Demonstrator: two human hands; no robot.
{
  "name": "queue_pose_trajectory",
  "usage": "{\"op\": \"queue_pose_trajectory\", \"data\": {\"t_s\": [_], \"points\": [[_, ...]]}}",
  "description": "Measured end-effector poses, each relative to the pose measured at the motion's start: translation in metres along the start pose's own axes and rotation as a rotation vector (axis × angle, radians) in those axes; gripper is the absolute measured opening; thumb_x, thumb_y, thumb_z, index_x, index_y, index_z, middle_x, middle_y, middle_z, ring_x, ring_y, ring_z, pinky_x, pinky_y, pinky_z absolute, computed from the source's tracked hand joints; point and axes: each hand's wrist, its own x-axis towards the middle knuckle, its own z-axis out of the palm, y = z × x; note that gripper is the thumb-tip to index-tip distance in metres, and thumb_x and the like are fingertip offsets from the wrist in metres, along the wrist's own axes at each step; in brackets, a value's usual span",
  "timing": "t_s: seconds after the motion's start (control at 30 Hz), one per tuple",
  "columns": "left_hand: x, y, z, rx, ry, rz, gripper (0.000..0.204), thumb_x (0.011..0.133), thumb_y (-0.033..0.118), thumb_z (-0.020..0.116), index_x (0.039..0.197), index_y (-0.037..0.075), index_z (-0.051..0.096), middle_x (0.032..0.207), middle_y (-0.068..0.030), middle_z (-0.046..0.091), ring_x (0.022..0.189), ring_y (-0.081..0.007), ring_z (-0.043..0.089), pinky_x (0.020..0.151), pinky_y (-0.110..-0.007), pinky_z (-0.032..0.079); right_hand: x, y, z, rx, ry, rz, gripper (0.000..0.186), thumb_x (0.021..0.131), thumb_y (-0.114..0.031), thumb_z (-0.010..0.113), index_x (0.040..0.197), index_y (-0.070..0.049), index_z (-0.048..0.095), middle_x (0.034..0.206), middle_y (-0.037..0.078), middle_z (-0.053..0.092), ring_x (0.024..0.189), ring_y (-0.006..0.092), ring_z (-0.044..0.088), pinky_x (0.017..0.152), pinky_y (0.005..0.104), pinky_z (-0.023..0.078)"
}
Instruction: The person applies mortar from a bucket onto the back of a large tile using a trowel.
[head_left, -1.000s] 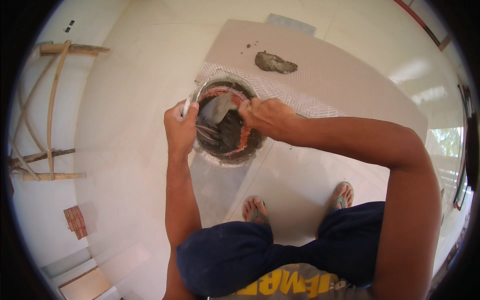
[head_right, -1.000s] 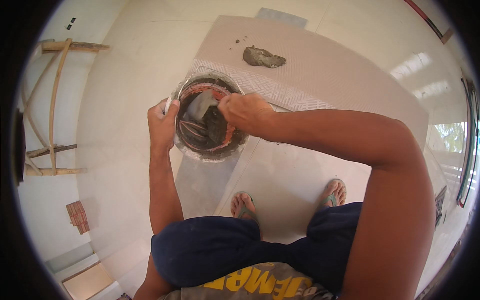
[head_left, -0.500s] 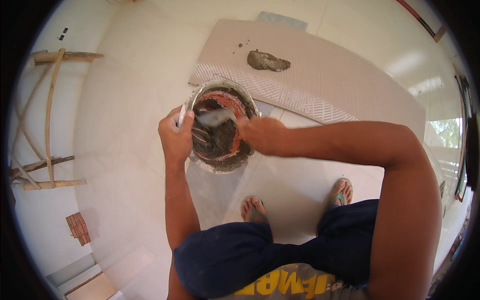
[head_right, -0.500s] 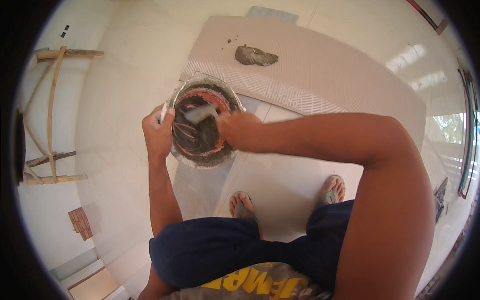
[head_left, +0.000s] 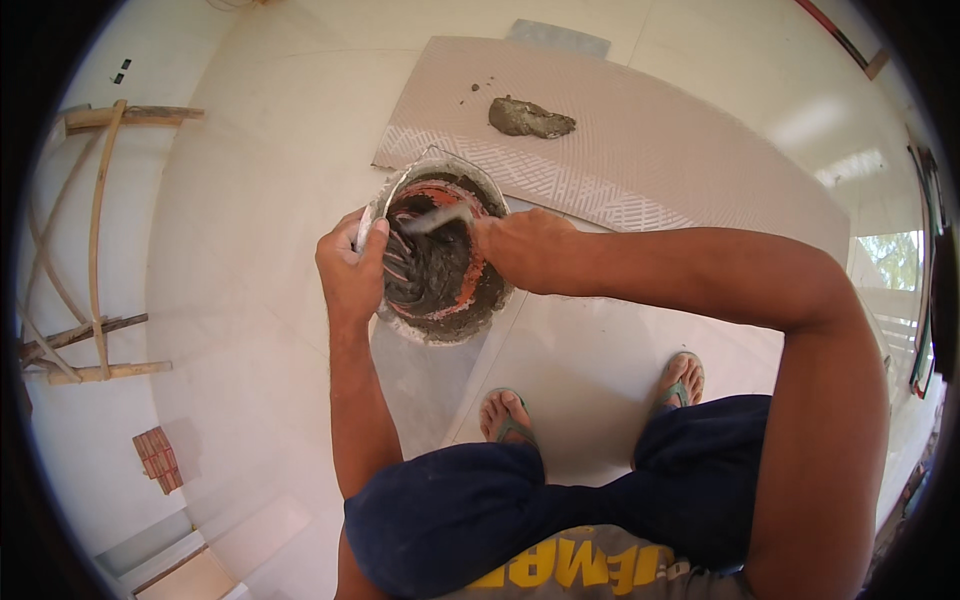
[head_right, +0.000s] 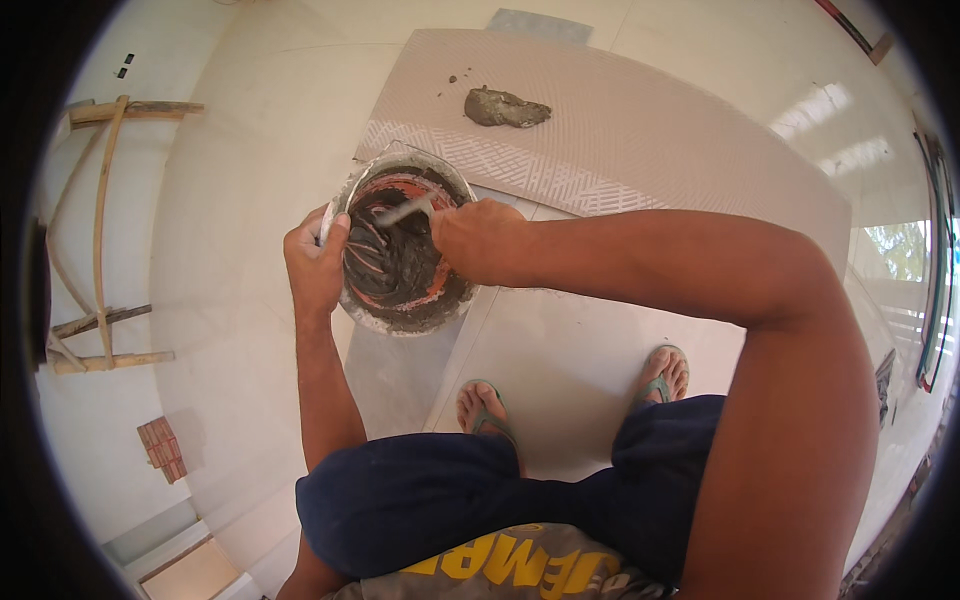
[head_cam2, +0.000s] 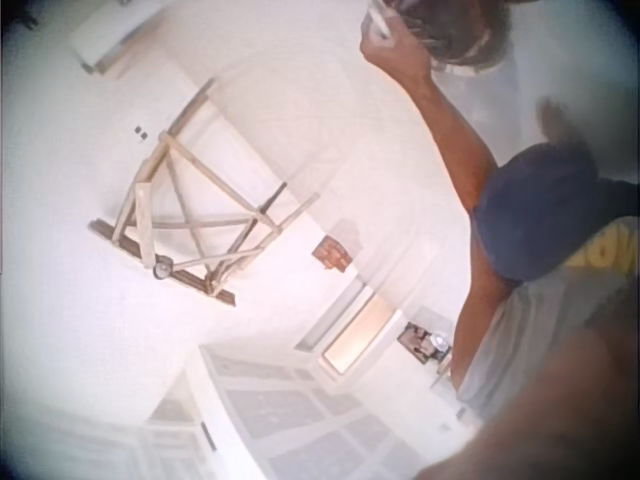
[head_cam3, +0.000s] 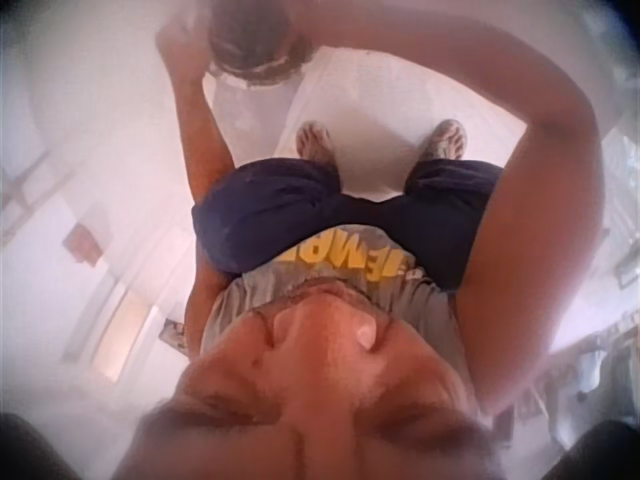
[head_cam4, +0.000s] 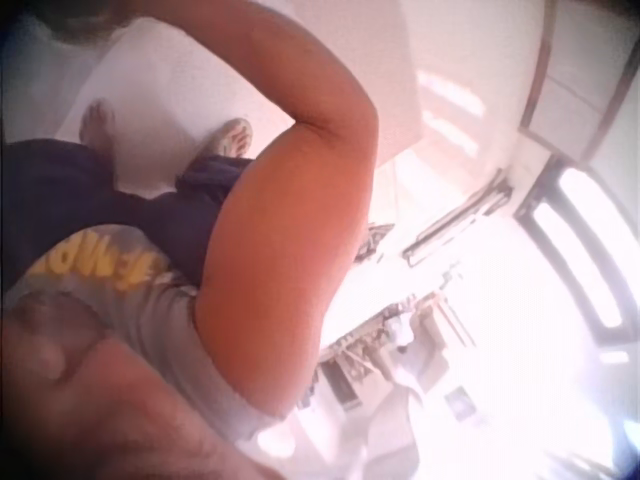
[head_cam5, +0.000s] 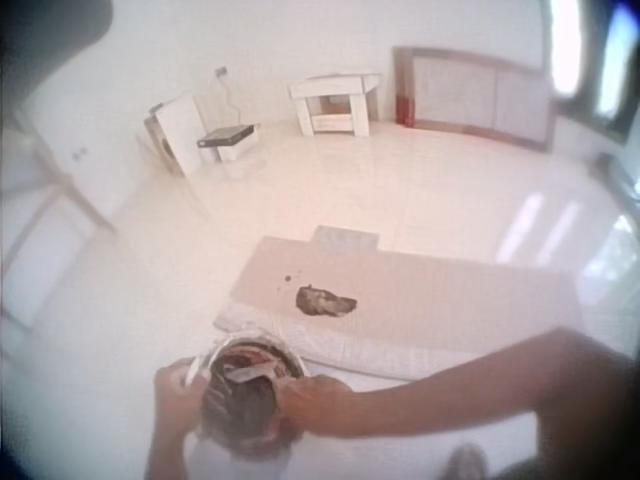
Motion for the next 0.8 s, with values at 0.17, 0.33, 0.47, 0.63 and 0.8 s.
{"op": "queue_pose_trajectory", "data": {"t_s": [0.17, 0.33, 0.47, 0.63, 0.8], "points": [[-0.001, 0.013, -0.004, 0.012, 0.058, -0.023, 0.026, 0.096, 0.010, 0.067, 0.108, -0.012, 0.072, 0.109, -0.0151, 0.076, 0.090, -0.0166, 0.065, 0.086, -0.032, 0.052, -0.003, -0.004, 0.000, 0.038, -0.044, 0.001, 0.019, 0.086, 0.000, 0.066, 0.103, 0.005, 0.071, 0.104, 0.020, 0.076, 0.097, 0.0349, 0.077, 0.075, 0.0420, 0.062], [0.002, 0.028, 0.013, 0.013, 0.016, -0.052, 0.025, 0.096, 0.011, 0.068, 0.105, -0.012, 0.073, 0.110, -0.0164, 0.076, 0.091, -0.0179, 0.066, 0.084, -0.033, 0.052, 0.005, 0.004, -0.008, -0.045, 0.055, 0.051, 0.023, 0.089, 0.003, 0.060, 0.111, 0.008, 0.058, 0.102, 0.024, 0.072, 0.093, 0.0391, 0.075, 0.076, 0.0453, 0.061], [0.004, 0.037, 0.008, 0.030, 0.008, -0.029, 0.025, 0.096, 0.011, 0.067, 0.105, -0.012, 0.073, 0.117, -0.0160, 0.075, 0.093, -0.0167, 0.066, 0.085, -0.032, 0.052, 0.004, -0.012, -0.003, 0.055, 0.025, 0.107, 0.024, 0.086, -0.005, 0.070, 0.108, 0.005, 0.070, 0.104, 0.017, 0.076, 0.100, 0.0332, 0.076, 0.075, 0.0401, 0.062], [0.003, 0.032, 0.015, -0.062, -0.002, -0.017, 0.019, 0.095, 0.006, 0.067, 0.098, -0.012, 0.072, 0.116, -0.0215, 0.075, 0.093, -0.0211, 0.069, 0.085, -0.035, 0.053, 0.025, 0.011, -0.040, 0.022, -0.478, 0.170, 0.029, 0.088, -0.004, 0.066, 0.116, 0.003, 0.065, 0.104, 0.017, 0.073, 0.092, 0.0290, 0.076, 0.068, 0.0425, 0.063], [0.006, 0.017, 0.024, -0.065, -0.013, -0.057, 0.017, 0.094, 0.003, 0.067, 0.095, -0.013, 0.072, 0.115, -0.0208, 0.075, 0.092, -0.0188, 0.067, 0.083, -0.033, 0.052, 0.062, 0.052, -0.016, 0.276, -0.623, 0.219, 0.042, 0.086, -0.005, 0.065, 0.127, -0.001, 0.059, 0.094, 0.013, 0.067, 0.076, 0.0248, 0.068, 0.061, 0.0424, 0.059]]}}
